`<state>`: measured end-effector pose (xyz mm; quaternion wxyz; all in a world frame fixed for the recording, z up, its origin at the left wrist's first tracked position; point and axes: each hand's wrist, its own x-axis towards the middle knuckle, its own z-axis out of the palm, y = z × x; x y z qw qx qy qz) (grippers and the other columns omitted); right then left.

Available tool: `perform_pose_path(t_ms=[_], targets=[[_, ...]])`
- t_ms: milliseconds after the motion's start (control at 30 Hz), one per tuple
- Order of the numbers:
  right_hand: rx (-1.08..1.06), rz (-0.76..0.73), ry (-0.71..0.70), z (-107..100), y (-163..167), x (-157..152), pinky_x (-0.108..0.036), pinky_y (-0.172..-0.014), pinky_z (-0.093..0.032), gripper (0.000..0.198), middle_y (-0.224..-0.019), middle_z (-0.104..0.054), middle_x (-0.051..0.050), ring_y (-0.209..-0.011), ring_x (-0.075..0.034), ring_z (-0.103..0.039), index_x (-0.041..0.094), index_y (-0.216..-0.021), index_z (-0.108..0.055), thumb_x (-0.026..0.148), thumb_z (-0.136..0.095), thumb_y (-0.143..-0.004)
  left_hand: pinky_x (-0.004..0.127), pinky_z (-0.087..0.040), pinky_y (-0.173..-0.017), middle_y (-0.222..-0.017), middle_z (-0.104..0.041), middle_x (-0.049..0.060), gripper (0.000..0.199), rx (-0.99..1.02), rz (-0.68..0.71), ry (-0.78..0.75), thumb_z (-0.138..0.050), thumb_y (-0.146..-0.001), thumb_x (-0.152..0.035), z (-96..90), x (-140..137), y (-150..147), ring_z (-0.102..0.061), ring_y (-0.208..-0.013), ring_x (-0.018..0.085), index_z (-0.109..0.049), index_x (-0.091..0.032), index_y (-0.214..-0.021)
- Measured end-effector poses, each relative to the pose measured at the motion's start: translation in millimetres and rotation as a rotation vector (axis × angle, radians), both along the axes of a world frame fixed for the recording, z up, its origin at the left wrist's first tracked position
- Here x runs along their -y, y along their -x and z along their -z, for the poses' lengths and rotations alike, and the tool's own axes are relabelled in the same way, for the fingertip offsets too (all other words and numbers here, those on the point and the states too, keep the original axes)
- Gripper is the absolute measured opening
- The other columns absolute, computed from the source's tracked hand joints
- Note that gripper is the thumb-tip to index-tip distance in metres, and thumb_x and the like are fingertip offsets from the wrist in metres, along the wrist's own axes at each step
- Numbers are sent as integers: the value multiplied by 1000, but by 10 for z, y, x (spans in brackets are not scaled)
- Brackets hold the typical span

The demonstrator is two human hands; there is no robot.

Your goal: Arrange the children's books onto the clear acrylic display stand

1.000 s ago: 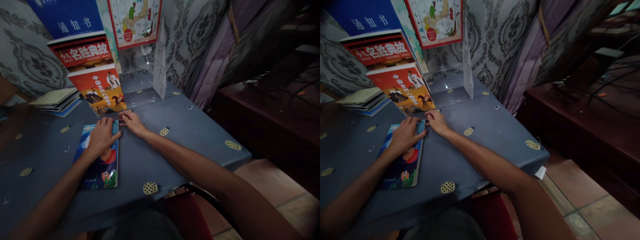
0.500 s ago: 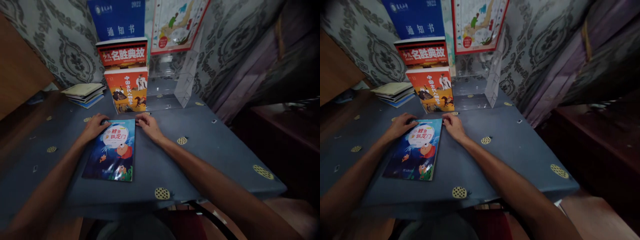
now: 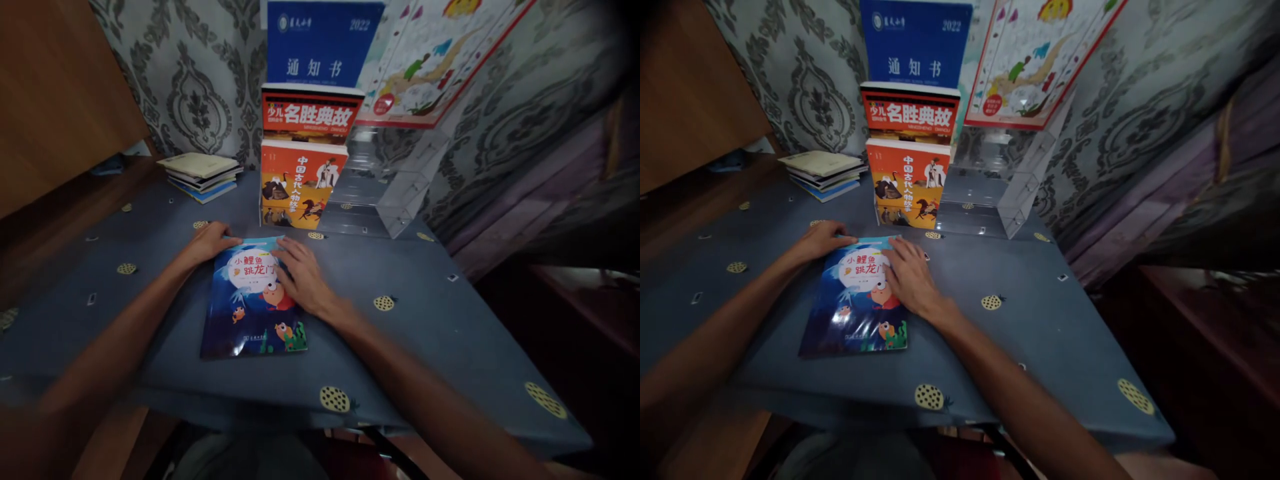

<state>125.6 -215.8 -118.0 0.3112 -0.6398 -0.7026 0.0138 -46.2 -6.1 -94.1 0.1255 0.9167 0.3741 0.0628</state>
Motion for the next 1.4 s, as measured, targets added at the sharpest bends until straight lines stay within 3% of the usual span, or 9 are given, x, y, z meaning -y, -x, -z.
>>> perform_pose_path(t_ms=[167,300,567,733,867,1000,1167,1267,1400], targets=[[167,-97,203,-165,309,-152,-61,-120,-23,42,-151,-51,-16,-147,-29,-37,13,-141,-53,28,-41,-103,32,-46,-76,-90,-72,8,43,10,14,6,-55,-82,-57,36,-30,16,-65,-87,25,-70,-18,-89],[188,-18,321,-143,352,-240,-60,-121,-21,48,-156,-44,-19,-149,-30,-34,8,-147,-45,29,-38,-105,31,-46,-76,-90,-73,7,42,20,30,12,-55,-81,-56,55,-63,33,-64,-87,25,-70,-19,-90],[225,190,356,-142,308,-204,-64,-120,-20,46,-156,-42,-22,-149,-32,-33,7,-145,-47,27,-37,-105,30,-45,-70,-88,-73,7,42,47,55,32,-56,-80,-57,81,-95,44,-64,-83,24,-69,-18,-88],[279,9,287,-210,625,-369,-56,-121,-26,42,-152,-49,-20,-146,-30,-39,10,-139,-54,30,-39,-105,29,-46,-68,-75,-70,3,36,60,100,45,-50,-83,-49,58,-114,45,-63,-74,21,-68,-18,-81],[268,-52,289,-227,872,-567,-50,-121,-28,49,-154,-44,-24,-147,-31,-37,0,-143,-46,29,-41,-105,32,-50,-85,-92,-73,6,29,90,111,7,-44,-82,-30,1,-109,109,-66,-91,22,-69,-18,-91],[256,-51,283,-167,941,-694,-50,-122,-27,54,-156,-40,-26,-148,-34,-33,-5,-145,-42,28,-43,-104,40,-49,-100,-117,-71,10,39,169,88,-24,-39,-86,-25,5,103,312,-64,-111,25,-63,-18,-116],[285,-49,240,-71,918,-724,-50,-122,-25,52,-156,-40,-25,-149,-33,-31,-5,-147,-41,22,-36,-102,47,-45,-110,-139,-60,18,58,376,74,70,-34,-88,-18,206,569,515,-57,-130,25,-37,-12,-146],[292,-53,250,-83,909,-699,-48,-123,-25,55,-157,-38,-24,-149,-31,-33,-3,-149,-39,17,-39,-98,53,-41,-113,-148,-54,20,68,304,63,-18,-36,-83,-11,302,750,512,-52,-136,29,-30,-13,-151],[284,5,283,-129,875,-649,-51,-122,-25,56,-158,-37,-24,-149,-33,-32,-4,-149,-38,20,-39,-99,56,-46,-104,-147,-54,23,70,177,34,-109,-35,-84,-9,290,834,475,-56,-132,33,-25,-9,-153]])
